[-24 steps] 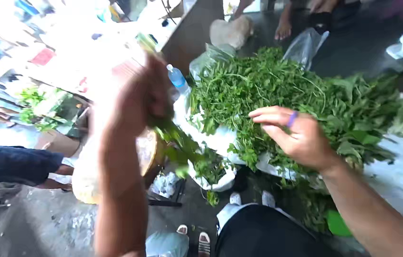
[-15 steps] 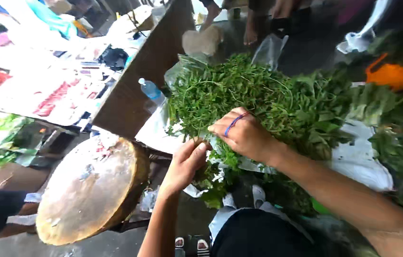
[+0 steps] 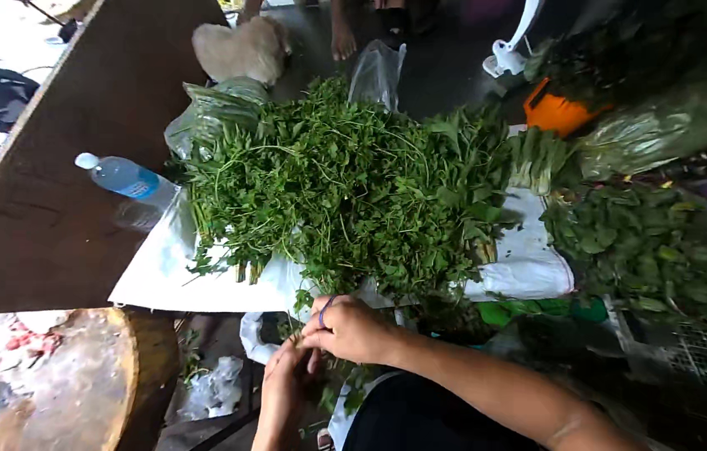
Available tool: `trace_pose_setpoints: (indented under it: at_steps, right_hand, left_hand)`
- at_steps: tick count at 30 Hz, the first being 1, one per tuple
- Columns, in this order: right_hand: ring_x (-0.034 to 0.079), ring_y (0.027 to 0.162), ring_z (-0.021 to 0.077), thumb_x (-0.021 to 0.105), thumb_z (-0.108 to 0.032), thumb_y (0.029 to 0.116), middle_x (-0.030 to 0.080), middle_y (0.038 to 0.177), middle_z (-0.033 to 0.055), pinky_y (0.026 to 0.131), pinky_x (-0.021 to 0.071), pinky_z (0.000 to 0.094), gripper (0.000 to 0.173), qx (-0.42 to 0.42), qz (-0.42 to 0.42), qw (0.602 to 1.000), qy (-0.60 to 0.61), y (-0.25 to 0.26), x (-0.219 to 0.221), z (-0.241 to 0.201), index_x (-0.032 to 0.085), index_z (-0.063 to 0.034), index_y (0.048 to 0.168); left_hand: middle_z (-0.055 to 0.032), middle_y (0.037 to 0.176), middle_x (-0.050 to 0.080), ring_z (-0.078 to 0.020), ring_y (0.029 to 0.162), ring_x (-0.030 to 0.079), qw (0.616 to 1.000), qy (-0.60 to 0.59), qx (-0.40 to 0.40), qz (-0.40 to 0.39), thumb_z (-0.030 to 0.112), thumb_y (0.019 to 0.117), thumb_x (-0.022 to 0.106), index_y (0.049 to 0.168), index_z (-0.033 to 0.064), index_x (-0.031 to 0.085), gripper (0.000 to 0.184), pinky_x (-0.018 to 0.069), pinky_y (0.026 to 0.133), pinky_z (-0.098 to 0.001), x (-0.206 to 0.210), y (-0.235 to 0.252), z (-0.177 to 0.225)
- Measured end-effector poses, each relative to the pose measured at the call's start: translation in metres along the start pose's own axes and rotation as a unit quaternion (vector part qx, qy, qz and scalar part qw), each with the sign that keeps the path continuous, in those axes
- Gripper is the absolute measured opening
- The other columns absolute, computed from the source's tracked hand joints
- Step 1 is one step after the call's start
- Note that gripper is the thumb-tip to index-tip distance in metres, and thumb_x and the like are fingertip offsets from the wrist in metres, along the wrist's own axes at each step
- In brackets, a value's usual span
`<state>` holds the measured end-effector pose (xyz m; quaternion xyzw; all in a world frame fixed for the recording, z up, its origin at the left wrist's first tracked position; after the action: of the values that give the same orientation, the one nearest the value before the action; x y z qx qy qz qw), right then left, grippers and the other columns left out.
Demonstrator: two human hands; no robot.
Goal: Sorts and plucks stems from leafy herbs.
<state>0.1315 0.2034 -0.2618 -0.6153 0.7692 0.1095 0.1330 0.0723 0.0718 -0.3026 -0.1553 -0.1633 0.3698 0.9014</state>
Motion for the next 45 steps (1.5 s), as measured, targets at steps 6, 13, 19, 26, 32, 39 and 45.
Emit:
trace_pose_setpoints:
  at_steps: [6,13,19,26,32,39,45]
  right_hand:
    - [0.069,0.102,0.0245,0.068,-0.022,0.0979,0.073,0.107,0.0148,0.095,0.0544,0.0469,0.024,0.077,-0.104,0.989,-0.065,0.013,-0.066,0.019,0.075,-0.0006,0.106]
    - [0.064,0.105,0.0524,0.066,-0.023,0.0985,0.065,0.116,0.0315,0.084,0.0500,0.0725,0.039,0.272,0.278,0.873,-0.293,0.022,-0.299,0.139,0.063,0.0018,0.128]
    - [0.070,0.088,0.0308,0.064,-0.018,0.0983,0.070,0.104,0.0185,0.079,0.0583,0.0527,0.041,0.185,0.309,0.914,-0.186,0.041,-0.343,0.056,0.060,-0.0045,0.137]
    - [0.057,0.062,0.0078,0.050,-0.009,0.1001,0.057,0.077,-0.0031,0.062,0.0549,0.0283,0.029,0.020,0.424,0.905,0.042,0.050,-0.414,-0.028,0.057,-0.0045,0.128]
    - [0.058,0.059,0.0079,0.051,-0.012,0.0984,0.059,0.078,-0.0060,0.058,0.0561,0.0276,0.032,-0.123,0.438,0.889,-0.052,0.032,-0.498,-0.158,0.057,-0.0076,0.130]
    - [0.068,0.089,0.0284,0.053,-0.021,0.1065,0.067,0.114,0.0203,0.084,0.0573,0.0506,0.038,-0.013,0.286,0.865,-0.413,0.012,-0.495,-0.213,0.058,-0.0031,0.139]
    - [0.067,0.085,0.0069,0.062,-0.027,0.1020,0.072,0.105,0.0048,0.082,0.0573,0.0301,0.033,-0.081,0.285,0.845,-0.445,-0.023,-0.453,-0.251,0.067,-0.0096,0.129]
  left_hand:
    - [0.0094,0.076,0.067,0.0016,0.063,0.059,0.974,0.218,0.029,-0.055,0.015,0.0963,0.058,0.096,0.0110,0.072,0.014,0.0517,0.059,-0.0188,0.006,-0.006,-0.014]
    - [0.0109,0.061,0.053,0.0012,0.047,0.042,0.993,0.092,0.057,-0.047,0.019,0.1053,0.046,0.104,0.0120,0.074,0.029,0.0390,0.044,-0.0169,0.024,-0.002,-0.013]
    - [-0.0058,0.107,0.074,-0.0118,0.086,0.069,0.944,0.257,0.155,-0.137,0.021,0.1078,0.045,0.137,0.0097,0.063,0.036,0.0571,0.081,-0.0346,0.160,0.058,0.034]
    - [-0.0220,0.104,0.072,-0.0445,0.098,0.071,0.794,0.566,0.086,-0.205,0.025,0.1073,0.042,0.156,0.0190,0.042,0.049,0.0554,0.082,-0.0639,0.274,0.117,-0.032]
    - [-0.0215,0.107,0.072,-0.0438,0.099,0.071,0.781,0.592,0.033,-0.196,0.019,0.1043,0.045,0.158,0.0224,0.039,0.054,0.0559,0.082,-0.0627,0.267,0.115,-0.050]
    - [-0.0174,0.102,0.074,-0.0372,0.096,0.072,0.846,0.477,0.149,-0.187,0.021,0.1036,0.052,0.152,0.0203,0.051,0.048,0.0560,0.087,-0.0599,0.232,0.073,0.015]
    - [0.0052,0.077,0.066,0.0005,0.058,0.056,0.843,0.308,0.428,-0.107,0.018,0.1008,0.057,0.120,0.0110,0.070,0.025,0.0498,0.053,-0.0184,0.174,-0.012,0.183]
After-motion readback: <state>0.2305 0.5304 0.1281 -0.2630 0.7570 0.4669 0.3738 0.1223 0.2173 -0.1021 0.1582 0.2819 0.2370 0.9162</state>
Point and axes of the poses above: each hand's wrist, its own y-axis towards the middle knuckle, its own x-axis out of the palm, z = x × y, the point moved 6 cm from there along y, towards the middle knuckle
